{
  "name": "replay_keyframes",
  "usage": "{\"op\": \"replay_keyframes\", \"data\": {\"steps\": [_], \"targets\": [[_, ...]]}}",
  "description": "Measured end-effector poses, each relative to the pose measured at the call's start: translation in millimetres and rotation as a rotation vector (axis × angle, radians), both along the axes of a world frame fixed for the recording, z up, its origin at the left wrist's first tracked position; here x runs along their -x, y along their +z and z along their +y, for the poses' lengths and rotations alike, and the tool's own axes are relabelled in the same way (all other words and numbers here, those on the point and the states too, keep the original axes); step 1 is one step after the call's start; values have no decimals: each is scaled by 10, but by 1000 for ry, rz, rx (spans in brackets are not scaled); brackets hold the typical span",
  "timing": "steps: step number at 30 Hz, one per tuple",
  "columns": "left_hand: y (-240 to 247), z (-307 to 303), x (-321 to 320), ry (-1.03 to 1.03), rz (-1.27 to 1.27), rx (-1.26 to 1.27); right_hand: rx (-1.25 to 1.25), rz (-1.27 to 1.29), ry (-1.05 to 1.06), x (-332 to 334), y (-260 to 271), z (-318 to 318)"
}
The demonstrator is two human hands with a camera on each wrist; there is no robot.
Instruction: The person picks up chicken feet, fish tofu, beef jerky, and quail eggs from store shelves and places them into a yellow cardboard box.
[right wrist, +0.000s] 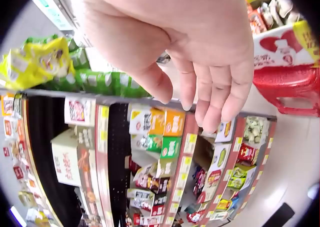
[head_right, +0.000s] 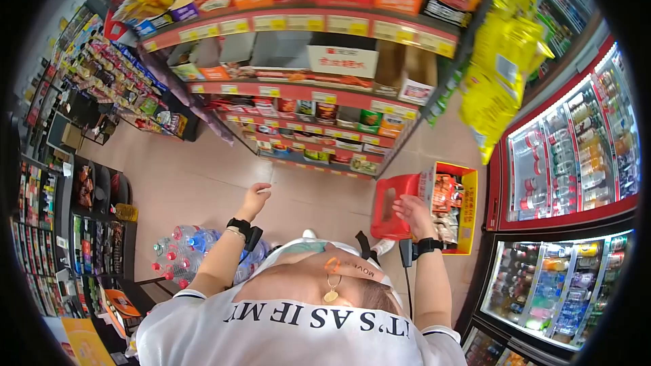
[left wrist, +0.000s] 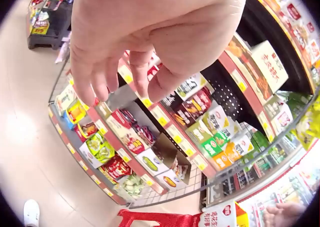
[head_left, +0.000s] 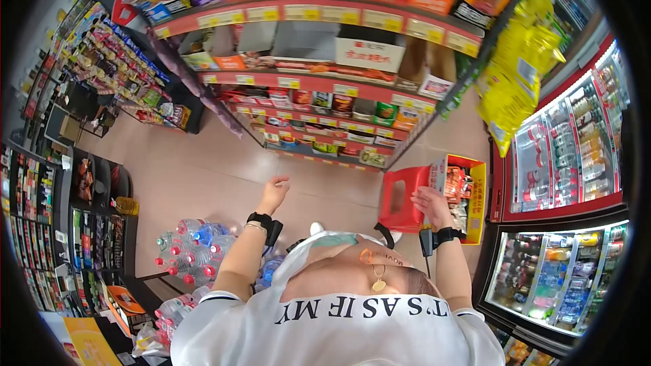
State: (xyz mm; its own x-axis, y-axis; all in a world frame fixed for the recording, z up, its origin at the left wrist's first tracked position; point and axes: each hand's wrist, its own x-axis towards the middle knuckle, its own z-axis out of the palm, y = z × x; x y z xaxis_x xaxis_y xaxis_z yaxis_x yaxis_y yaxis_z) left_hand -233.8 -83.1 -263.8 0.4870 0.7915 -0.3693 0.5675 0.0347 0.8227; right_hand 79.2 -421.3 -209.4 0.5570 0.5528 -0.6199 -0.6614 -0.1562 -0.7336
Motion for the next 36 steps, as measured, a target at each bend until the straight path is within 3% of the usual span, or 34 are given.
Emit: {"op": "replay_keyframes", "data": {"steps": [5,10,15,17,20,25,27,31,36], "targets": [[-71,528,806,58,-36,-43,-74,-98,189,477,220,1105],[310,677,1341,263,-130,118,-116,-153,367,824,488,2037],[213,815,1628,349,-187,132,-190,-427,606,1012,754,2641],[258,885,1609,370,-213,132,-193,-441,633,1022,813,2845],[444,1050,1447,357,-216,95,-275,-799,665,948,784,3144],[769,1482,1030,299,-330,-41,-375,-1042,581,871,1300,3607],[853,1719,851,247,-367,-120,-450,-1390,511,755,1439,3860],[1180,2066,431,147,-449,-301,-497,-1493,510,681,1803,4330],[1640,2292,26,88,-433,-418,-478,-1730,429,623,1829,4990]]}}
